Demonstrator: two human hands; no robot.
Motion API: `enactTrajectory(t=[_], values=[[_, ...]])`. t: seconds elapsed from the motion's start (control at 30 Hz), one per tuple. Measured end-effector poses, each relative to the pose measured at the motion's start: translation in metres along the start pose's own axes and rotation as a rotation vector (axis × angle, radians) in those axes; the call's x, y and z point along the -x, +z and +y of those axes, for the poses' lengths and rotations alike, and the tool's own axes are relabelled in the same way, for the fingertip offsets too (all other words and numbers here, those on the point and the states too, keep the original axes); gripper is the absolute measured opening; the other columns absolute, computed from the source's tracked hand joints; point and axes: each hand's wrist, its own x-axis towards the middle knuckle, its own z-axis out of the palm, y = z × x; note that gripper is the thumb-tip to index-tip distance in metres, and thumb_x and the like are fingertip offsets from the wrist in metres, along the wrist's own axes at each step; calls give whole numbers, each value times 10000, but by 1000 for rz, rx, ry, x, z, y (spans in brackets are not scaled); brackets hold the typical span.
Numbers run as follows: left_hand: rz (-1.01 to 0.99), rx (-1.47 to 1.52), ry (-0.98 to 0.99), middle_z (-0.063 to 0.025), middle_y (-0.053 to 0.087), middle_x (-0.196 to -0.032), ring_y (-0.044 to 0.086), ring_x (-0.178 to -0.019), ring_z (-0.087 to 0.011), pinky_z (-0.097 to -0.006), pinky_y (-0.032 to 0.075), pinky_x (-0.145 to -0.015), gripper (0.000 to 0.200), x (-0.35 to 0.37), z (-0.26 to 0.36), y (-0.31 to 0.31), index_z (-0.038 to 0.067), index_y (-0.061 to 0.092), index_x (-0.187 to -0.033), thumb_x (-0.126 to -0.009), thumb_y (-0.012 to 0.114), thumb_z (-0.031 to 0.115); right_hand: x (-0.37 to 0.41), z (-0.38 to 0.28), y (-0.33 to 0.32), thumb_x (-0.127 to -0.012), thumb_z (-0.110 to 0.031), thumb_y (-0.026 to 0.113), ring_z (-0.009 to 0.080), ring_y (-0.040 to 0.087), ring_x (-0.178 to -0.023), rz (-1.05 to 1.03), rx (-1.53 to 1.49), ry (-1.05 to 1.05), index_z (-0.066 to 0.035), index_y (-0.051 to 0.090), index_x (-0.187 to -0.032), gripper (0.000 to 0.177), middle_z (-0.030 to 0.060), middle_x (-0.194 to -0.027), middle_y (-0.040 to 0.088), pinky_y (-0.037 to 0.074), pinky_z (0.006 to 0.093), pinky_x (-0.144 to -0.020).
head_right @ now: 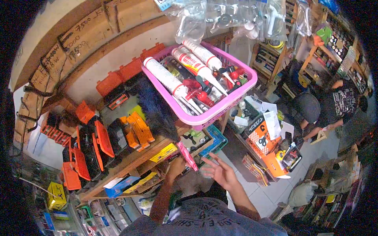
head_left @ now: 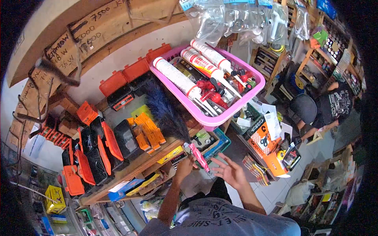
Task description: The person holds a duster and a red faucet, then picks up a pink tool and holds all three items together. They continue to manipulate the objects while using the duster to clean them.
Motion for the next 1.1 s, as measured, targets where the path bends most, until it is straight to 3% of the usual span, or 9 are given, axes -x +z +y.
enactTrajectory(t=[0.2, 0.4, 0.47, 0.6, 0.7, 0.87, 0.93, 1.07, 1.1], values=[[82, -107, -74, -202, 647, -744, 646, -754, -400, -500, 495, -643, 297, -9, -21, 6, 80, 532, -1156, -942, 496, 282, 31, -80, 22, -992, -315, 461, 313, 594, -1097, -212, 498, -150, -40, 322, -1438, 542, 207, -1379, 477, 458, 417, -958], [272, 45, -26, -188, 652, -789, 646, -702, -373, -483, 498, -617, 486, 22, 4, 17, 88, 422, -1361, -922, 559, 244, 35, -170, 103, -978, -223, 529, 225, 602, -1070, -296, 1123, -166, -17, 496, -1331, 410, 148, -1219, 612, 446, 376, -976], [356, 252, 66, -175, 679, -878, 660, -728, -348, -440, 517, -654, 511, 41, 10, 19, 66, 397, -1382, -937, 560, 259, 29, -199, 133, -971, -246, 545, 190, 599, -1066, -206, 1653, -355, -32, 575, -1262, 362, 108, -1191, 636, 450, 349, -954], [252, 356, 0, -137, 692, -985, 674, -813, -285, -357, 521, -734, 553, 80, -28, 49, 47, 340, -1413, -951, 569, 247, -23, -250, 156, -951, -234, 566, 187, 589, -1080, -104, 1864, -803, -58, 607, -1230, 333, 89, -1156, 655, 448, 331, -923], [231, 461, -134, -130, 685, -1026, 655, -838, -216, -311, 509, -759, 590, 109, -31, 44, 25, 292, -1426, -955, 573, 244, -66, -281, 154, -933, -218, 582, 216, 599, -1084, -81, 1984, -925, -95, 604, -1243, 334, 103, -1158, 653, 452, 347, -929], [334, 527, -385, -116, 679, -983, 642, -798, -171, -302, 513, -726, 613, 152, -78, 60, 10, 309, -1400, -943, 588, 310, -106, -301, 152, -895, -190, 624, 295, 595, -1081, -190, 2199, -822, -78, 602, -1224, 348, 139, -1177, 632, 452, 390, -924], [457, 527, -270, -123, 683, -936, 657, -819, -185, -317, 523, -701, 569, 164, -77, 53, 74, 374, -1403, -942, 586, 331, -107, -292, 167, -886, -190, 629, 298, 633, -1004, -76, 2318, -592, -75, 635, -1175, 311, 152, -1082, 667, 473, 389, -880], [402, 541, -411, -139, 685, -909, 663, -829, -196, -339, 536, -658, 506, 186, -77, 40, 56, 435, -1337, -947, 576, 345, -131, -304, 153, -827, -127, 677, 320, 654, -911, -211, 2364, -733, -75, 667, -1096, 274, 148, -994, 689, 494, 394, -794], [421, 513, -376, -143, 686, -909, 663, -835, -197, -342, 539, -651, 486, 191, -90, 46, 49, 451, -1312, -952, 567, 353, -128, -305, 156, -805, -99, 687, 291, 626, -977, -200, 2290, -609, -88, 661, -1082, 278, 110, -1024, 670, 449, 404, -879]])
